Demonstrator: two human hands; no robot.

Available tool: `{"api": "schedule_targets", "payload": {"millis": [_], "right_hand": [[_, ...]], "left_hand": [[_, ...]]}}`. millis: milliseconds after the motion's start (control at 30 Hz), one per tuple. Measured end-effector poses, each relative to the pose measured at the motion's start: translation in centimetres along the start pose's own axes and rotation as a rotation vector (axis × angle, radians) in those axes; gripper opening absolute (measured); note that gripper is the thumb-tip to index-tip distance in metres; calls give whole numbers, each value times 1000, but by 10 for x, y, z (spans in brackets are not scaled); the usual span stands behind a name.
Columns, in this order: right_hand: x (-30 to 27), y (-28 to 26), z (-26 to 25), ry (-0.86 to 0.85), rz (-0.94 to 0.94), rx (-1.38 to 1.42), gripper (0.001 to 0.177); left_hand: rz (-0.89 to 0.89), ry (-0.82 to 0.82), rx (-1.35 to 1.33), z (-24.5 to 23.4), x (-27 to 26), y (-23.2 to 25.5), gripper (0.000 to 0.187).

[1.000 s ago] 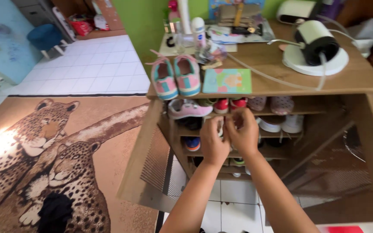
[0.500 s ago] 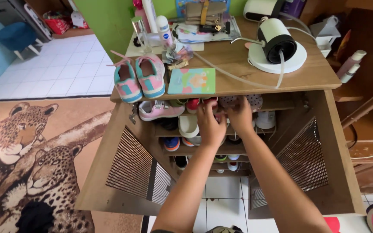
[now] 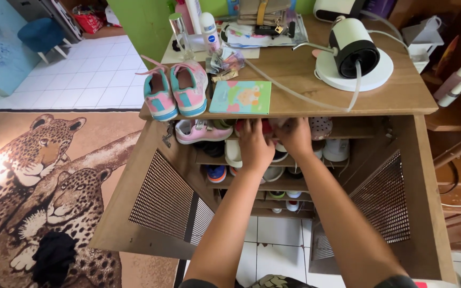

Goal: Organizing various shoes and sandals into shoe cabinets and racks.

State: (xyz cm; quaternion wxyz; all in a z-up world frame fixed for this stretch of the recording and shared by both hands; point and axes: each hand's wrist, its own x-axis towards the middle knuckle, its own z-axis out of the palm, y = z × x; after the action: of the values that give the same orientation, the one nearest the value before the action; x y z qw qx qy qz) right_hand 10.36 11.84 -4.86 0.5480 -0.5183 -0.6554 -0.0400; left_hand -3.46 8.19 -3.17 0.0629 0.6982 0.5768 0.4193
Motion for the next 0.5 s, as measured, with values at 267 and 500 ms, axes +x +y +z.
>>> {"api": "schedule_targets", "payload": {"millis": [267,500], "right_hand": [[-27,3,-46,-252,219,373,47],[-35,-15,-80,-381,232,571,44]], "left_hand": [[-7,34,-99,32,-9,-11,67],[-373,-48,-703,44,-23,16,57]]}}
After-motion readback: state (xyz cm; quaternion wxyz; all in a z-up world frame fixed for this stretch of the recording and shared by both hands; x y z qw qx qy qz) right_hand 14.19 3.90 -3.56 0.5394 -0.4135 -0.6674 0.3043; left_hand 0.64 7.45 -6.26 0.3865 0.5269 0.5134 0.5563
